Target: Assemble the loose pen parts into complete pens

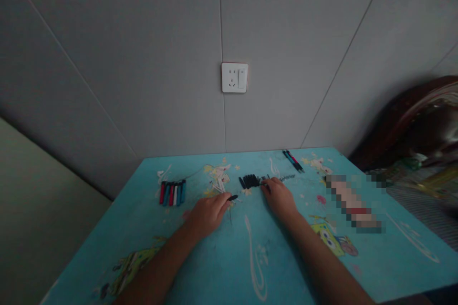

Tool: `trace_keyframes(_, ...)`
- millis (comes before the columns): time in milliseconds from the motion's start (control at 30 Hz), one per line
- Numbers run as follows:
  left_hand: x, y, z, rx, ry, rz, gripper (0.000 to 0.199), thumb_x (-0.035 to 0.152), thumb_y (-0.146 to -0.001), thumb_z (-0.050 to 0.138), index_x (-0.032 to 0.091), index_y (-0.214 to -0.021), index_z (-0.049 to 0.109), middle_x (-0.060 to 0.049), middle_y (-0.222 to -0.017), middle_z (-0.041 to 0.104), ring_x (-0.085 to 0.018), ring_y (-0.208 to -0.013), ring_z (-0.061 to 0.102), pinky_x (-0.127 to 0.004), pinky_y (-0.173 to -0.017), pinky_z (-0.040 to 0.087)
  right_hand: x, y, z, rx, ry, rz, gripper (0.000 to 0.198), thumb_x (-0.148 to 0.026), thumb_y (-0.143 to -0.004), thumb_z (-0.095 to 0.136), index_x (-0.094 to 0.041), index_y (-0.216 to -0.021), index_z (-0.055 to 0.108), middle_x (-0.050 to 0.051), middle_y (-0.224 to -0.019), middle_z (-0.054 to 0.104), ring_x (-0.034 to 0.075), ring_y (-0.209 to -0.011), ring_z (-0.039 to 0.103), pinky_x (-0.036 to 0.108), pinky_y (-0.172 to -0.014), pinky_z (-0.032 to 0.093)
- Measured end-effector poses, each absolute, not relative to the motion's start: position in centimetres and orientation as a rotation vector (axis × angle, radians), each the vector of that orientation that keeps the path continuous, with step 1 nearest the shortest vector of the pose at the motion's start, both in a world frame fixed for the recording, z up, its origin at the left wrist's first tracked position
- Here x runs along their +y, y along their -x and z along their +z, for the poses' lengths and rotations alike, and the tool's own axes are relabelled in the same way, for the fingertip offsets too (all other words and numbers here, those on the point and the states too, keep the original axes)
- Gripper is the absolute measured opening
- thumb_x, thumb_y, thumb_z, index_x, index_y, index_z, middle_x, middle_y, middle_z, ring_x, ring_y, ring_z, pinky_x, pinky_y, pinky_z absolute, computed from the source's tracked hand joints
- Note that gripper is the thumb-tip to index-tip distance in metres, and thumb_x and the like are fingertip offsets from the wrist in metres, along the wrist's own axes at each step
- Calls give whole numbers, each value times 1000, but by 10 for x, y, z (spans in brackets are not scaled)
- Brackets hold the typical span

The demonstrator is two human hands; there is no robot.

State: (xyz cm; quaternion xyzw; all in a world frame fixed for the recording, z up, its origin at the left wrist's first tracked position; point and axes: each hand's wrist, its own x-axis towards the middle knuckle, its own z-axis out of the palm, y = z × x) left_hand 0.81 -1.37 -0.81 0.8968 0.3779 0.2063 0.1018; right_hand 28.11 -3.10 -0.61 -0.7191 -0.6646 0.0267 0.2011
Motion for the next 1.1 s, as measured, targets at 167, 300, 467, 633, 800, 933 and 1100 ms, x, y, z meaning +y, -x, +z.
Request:
trace_keyframes(167,-15,-8,-3,1128,-2628,605,27,33,-100,35,22,-110,57,-6,-97,70,-20,-88,67,-30,-77,51,-30,-280,-5,-1839,2039,69,21,-30,-95,47,-20,-95,66,9,-97,66,19,-86,64,25,-76,42)
trace_keyframes(300,-14,-8,-3,1177,-2603,608,30,42,-97,43,22,-118,53,-5,-104,70,-22,-89,68,-31,-76,50,-31,-283,-4,-1801,2035,81,22,-28,-96,45,-19,-98,65,8,-92,69,19,-85,65,25,-75,42)
trace_keyframes(467,-13,-8,-3,1144,-2618,602,26,39,-99,40,23,-111,57,-3,-99,69,-20,-88,67,-29,-74,49,-33,-279,-5,-1814,1901,145,19,-27,-95,47,-21,-98,65,5,-88,70,18,-82,66,25,-75,42)
trace_keyframes(633,-16,-8,0,1112,-2615,648,27,34,-100,36,21,-111,57,-5,-97,67,-19,-88,65,-29,-77,49,-32,-278,-7,-1801,1812,155,18,-23,-91,51,-20,-96,68,6,-91,70,18,-81,64,27,-77,44)
trace_keyframes(800,-15,-9,-2,1118,-2680,616,30,33,-100,35,20,-100,62,-6,-90,66,-18,-84,64,-30,-77,49,-36,-266,0,-1768,1511,325,24,-24,-92,50,-20,-108,68,7,-97,68,18,-84,63,29,-79,47)
trace_keyframes(933,-14,-9,-5,1090,-2734,593,26,35,-97,42,21,-100,64,-5,-91,67,-18,-83,65,-29,-75,50,-49,-239,7,-1876,1163,583,28,-24,-96,47,-23,-119,64,6,-101,65,17,-93,61,30,-83,48)
trace_keyframes(1100,-14,-8,-7,1047,-2757,670,25,36,-96,46,21,-101,66,-4,-86,67,-17,-78,65,-27,-71,50,-58,-216,5,-1912,1104,536,23,-21,-96,48,-23,-109,67,6,-97,63,18,-95,59,34,-88,48)
